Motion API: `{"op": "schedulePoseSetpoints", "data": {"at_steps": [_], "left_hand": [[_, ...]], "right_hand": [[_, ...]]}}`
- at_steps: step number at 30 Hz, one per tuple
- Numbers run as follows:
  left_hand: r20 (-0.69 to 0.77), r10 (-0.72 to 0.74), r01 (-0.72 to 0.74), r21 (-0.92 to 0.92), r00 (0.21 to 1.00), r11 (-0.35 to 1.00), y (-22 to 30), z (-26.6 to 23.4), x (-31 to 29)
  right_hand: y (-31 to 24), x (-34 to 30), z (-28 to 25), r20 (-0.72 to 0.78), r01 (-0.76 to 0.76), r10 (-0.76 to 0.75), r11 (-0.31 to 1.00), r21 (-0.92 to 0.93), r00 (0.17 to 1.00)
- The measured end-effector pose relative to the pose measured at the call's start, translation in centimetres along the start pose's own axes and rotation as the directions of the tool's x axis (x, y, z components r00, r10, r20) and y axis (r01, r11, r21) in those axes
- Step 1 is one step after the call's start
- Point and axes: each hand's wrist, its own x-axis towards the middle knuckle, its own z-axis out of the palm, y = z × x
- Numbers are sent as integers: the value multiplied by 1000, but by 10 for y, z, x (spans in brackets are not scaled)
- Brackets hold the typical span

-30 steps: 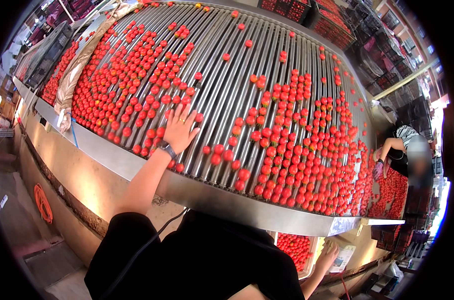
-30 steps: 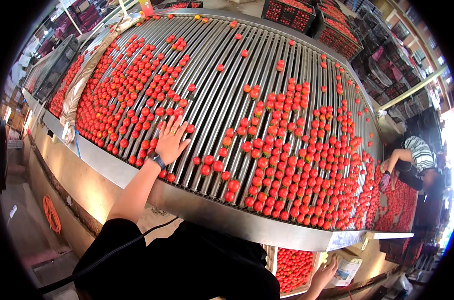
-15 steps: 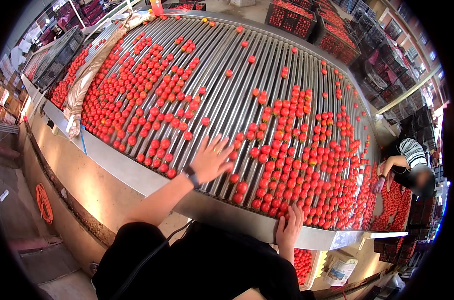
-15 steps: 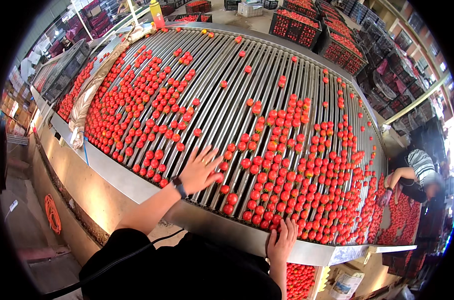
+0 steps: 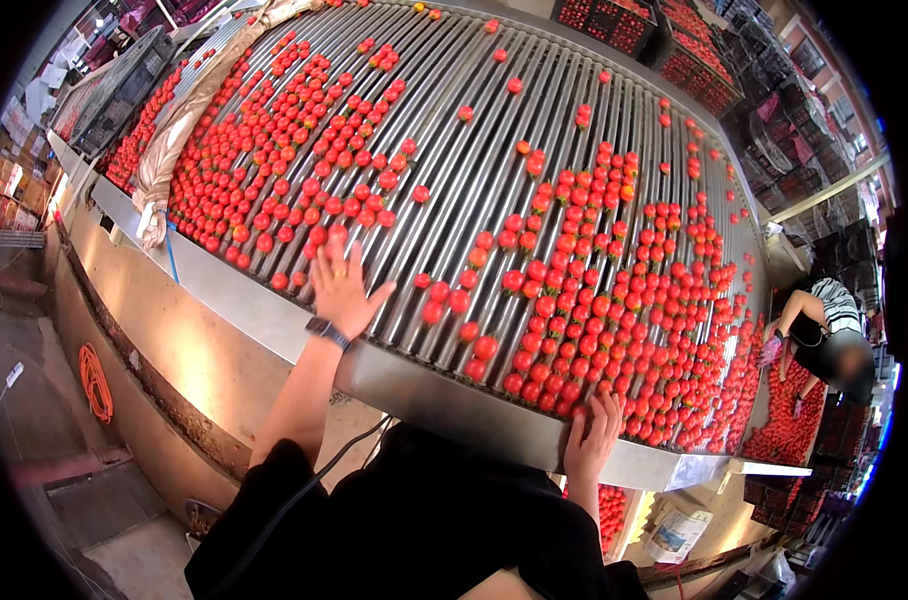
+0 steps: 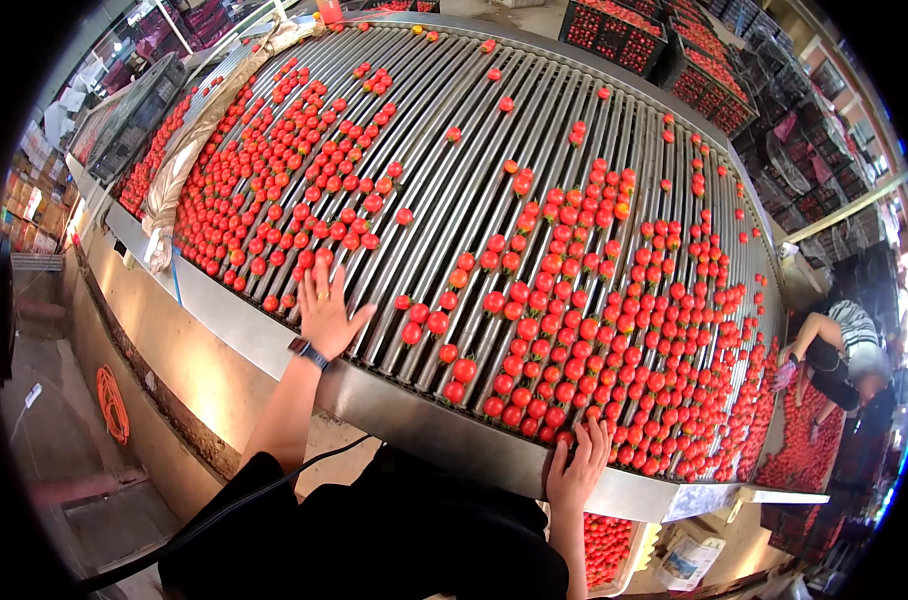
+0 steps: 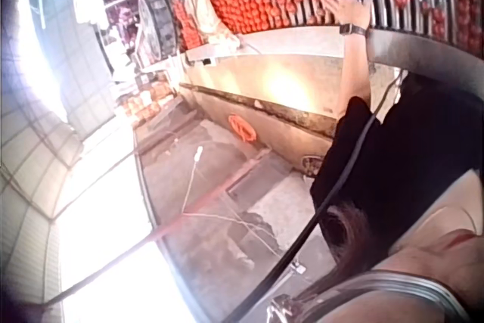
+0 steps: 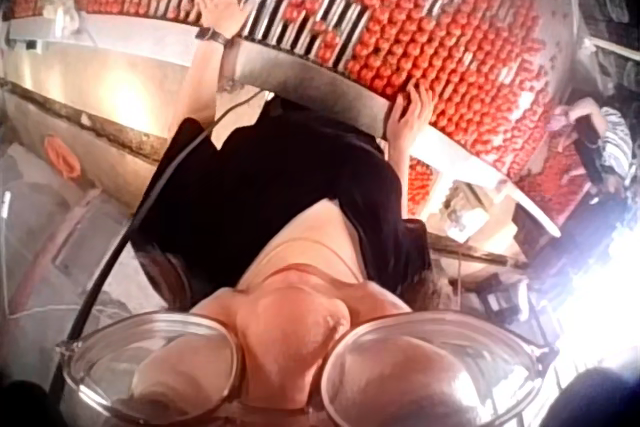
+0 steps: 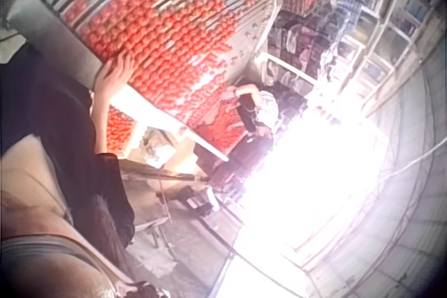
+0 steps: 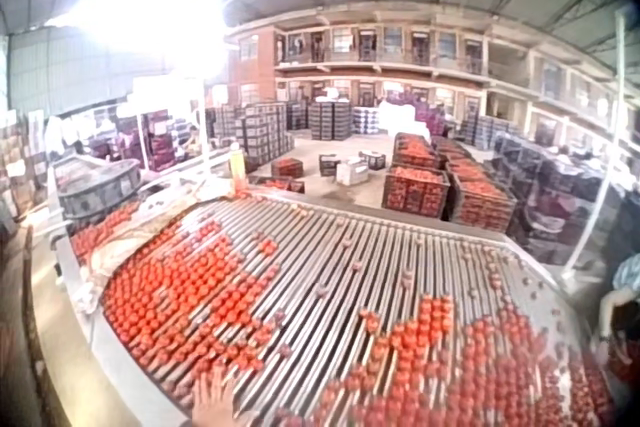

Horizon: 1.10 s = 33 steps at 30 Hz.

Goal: The person sorts tomatoes on a metal roller conveyor belt by hand, picking out discolored or damaged items and placing them into a white bin while pushing the acceptable red ones along the rollers.

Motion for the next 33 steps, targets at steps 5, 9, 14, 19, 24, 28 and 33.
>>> {"op": "schedulePoseSetpoints", "data": {"at_steps": [5, 9, 14, 19, 24, 28, 33], "left_hand": [[-227, 269, -300, -113, 936, 947, 50, 4, 16], [-103, 652, -654, -251, 751, 714, 101, 12, -39], [15, 681, -666, -195, 732, 720, 115, 19, -33], [-85, 661, -664, -177, 746, 726, 128, 11, -3], [27, 742, -719, -226, 670, 657, 135, 4, -18], [-56, 723, -706, -282, 688, 650, 130, 11, -4], [-542, 214, -427, -303, 812, 852, 69, -35, 48]], "right_hand": [[11, -2, -2, -36, -4, 6, 997, 74, 999], [20, -5, -2, -73, -2, 11, 992, 127, 997], [29, -8, -1, -98, -11, 24, 990, 138, 995], [33, -7, -8, -74, -27, 40, 984, 174, 996], [42, -7, -11, -78, -28, 40, 988, 154, 996], [46, -5, -12, -82, -11, 26, 984, 177, 996], [58, -10, -17, -112, -23, 41, 987, 159, 993]]}}
